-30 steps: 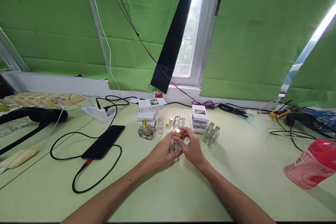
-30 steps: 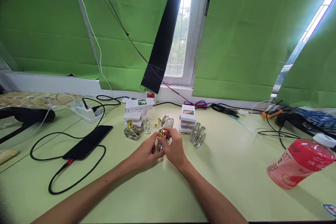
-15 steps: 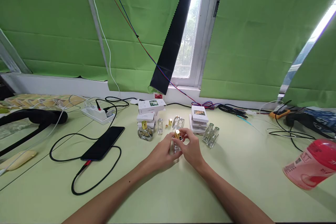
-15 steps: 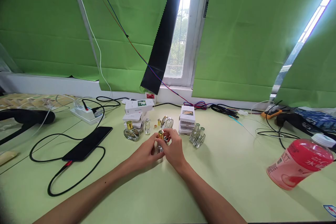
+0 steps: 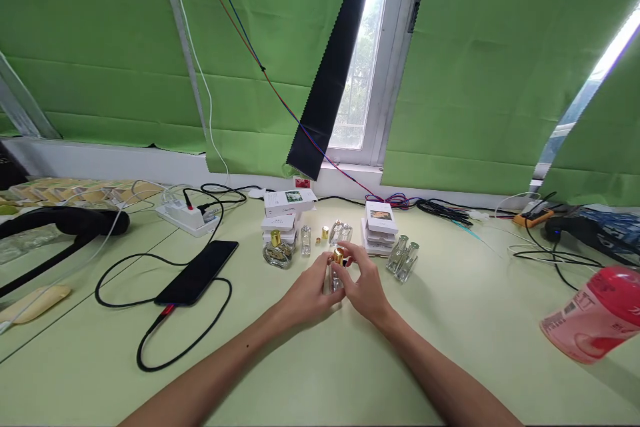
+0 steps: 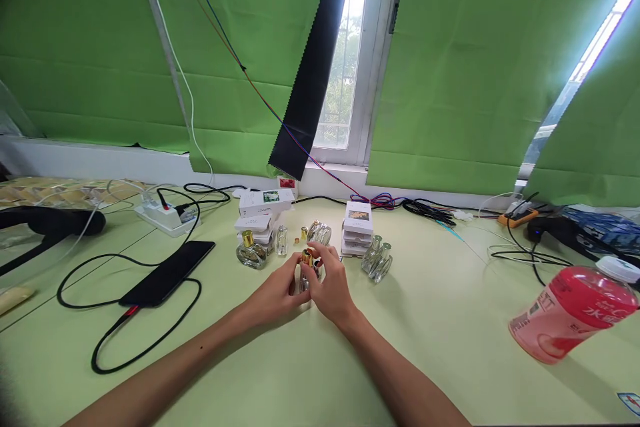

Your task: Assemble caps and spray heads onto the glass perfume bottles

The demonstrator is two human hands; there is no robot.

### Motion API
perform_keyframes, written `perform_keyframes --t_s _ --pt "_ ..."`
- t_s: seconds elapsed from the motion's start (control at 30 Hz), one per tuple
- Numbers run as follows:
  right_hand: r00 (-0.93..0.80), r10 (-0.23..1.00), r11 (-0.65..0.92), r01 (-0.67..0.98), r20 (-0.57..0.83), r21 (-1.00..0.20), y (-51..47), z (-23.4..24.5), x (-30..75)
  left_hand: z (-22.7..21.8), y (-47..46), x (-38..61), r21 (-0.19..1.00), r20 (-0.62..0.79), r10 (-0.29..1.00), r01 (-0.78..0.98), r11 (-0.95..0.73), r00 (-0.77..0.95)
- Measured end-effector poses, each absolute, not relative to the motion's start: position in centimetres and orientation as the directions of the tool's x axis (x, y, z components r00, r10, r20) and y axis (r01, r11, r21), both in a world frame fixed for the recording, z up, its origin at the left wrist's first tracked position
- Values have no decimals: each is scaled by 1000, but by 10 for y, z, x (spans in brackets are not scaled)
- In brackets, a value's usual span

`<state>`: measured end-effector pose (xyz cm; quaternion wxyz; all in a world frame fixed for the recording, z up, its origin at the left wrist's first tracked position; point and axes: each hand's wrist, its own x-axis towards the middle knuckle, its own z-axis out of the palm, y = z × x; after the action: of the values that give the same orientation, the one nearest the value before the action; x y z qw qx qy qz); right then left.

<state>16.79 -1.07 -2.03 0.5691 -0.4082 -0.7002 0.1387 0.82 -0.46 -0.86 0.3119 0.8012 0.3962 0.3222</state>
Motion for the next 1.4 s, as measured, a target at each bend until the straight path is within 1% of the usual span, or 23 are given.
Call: perform_keyframes --t_s 0.37,0.57,0.87,1.13,1.4 --pt "-14 767 596 385 641 -705 -6 -23 168 -12 -3 8 737 274 832 451 -504 482" --pt "9 775 585 368 632 -723 -4 -22 167 -12 -3 7 726 251 836 476 -496 488" --pt "43 792 561 345 609 -753 -3 -20 168 -11 -3 8 722 278 826 461 -516 490" --pt "-12 777 586 378 629 -717 -7 -21 168 -13 -2 7 729 253 836 472 -496 487" --pt "-24 739 636 352 673 -686 -9 -24 168 -12 -3 8 724 243 838 484 -491 488"
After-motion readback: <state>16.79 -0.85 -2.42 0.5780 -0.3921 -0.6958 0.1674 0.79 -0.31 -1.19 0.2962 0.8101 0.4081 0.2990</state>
